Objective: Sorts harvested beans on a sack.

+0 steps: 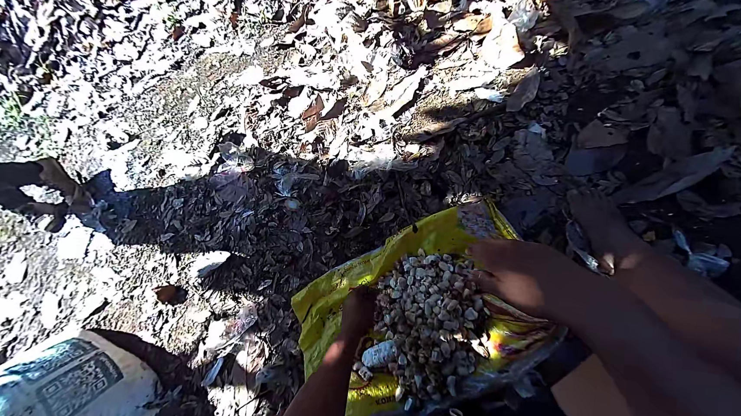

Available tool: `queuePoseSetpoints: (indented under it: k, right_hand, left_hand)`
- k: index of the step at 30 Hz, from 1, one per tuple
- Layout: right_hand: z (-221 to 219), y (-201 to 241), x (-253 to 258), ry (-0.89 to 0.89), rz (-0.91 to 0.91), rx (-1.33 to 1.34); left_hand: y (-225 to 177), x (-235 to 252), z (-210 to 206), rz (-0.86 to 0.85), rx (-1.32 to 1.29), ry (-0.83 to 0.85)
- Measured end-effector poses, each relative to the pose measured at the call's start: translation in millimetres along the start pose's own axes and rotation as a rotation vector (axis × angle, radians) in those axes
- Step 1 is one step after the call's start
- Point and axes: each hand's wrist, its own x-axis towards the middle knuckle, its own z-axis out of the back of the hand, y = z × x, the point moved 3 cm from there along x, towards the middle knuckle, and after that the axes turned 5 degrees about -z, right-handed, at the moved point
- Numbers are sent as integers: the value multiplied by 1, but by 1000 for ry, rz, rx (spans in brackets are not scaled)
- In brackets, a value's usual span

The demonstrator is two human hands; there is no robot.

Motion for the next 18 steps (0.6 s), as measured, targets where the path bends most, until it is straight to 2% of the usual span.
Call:
queuePoseSetpoints:
  k: [2,5,8,14,16,18]
  right_hand:
    - [-2,1,2,25,-10,-6]
    - [-6,3,4,35,-2,-10]
    - [-4,7,5,46,-2,-10]
    - [-1,12,7,47,9,-23]
    - [0,13,6,48,9,-30]
    - [0,14,5,45,9,-29]
  left_hand:
    - [4,2,14,20,74,-30]
    - [12,3,16,-10,244,127]
    - [20,-2,-2,-78,346,304]
    - [27,-20,-48,-198,434,551]
    - [27,-26,-58,-177,505,579]
    - [28,-28,-62,-159,527,538]
